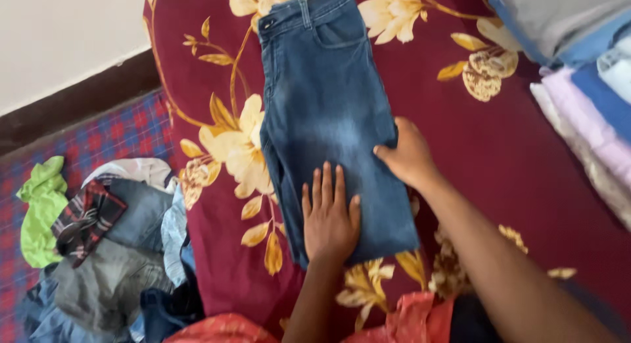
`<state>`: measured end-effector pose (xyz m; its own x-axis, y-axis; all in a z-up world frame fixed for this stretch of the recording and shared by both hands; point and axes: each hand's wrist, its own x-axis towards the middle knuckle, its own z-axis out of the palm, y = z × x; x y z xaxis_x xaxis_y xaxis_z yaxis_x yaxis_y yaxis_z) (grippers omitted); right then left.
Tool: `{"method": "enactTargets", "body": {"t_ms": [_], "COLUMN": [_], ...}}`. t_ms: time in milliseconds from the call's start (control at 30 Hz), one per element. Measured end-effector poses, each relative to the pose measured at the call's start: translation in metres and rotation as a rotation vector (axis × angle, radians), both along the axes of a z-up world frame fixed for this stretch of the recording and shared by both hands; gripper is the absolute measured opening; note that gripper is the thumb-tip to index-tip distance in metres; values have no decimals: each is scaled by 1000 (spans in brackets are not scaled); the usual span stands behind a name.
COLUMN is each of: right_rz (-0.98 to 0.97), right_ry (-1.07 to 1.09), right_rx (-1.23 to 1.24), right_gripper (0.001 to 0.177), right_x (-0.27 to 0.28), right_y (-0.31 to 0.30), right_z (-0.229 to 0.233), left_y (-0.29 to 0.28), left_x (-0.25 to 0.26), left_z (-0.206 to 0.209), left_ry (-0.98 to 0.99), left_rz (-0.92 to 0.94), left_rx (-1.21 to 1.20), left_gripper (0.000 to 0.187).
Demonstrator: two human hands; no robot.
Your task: The person folds jeans and a shirt by hand on a bed, moving them from a pile on a floor mat.
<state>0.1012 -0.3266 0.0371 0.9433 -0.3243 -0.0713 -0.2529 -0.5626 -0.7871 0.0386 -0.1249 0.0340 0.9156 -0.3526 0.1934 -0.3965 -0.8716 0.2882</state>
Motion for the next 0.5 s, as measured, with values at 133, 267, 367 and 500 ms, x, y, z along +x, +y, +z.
{"method": "enactTargets", "body": {"t_ms": [133, 267, 367, 500], "right_rz": [-40, -14, 4, -21], "right_ry": [151, 329, 337, 337], "right_rx": [-59, -110, -101, -58], "right_gripper": [44, 57, 59, 65], "right_x": [-11, -27, -36, -62], "right_y": [7, 8, 5, 3], "right_z": [10, 12, 12, -6], "left_y": [1, 6, 14, 40], "left_x": [0, 5, 8, -44], "left_z": [1, 4, 16, 15], "left_ry": [8, 62, 206, -149], "left_rz": [2, 3, -18, 172], "left_rx": [-14, -72, -121, -181], "left_gripper": [63, 62, 71, 65]}}
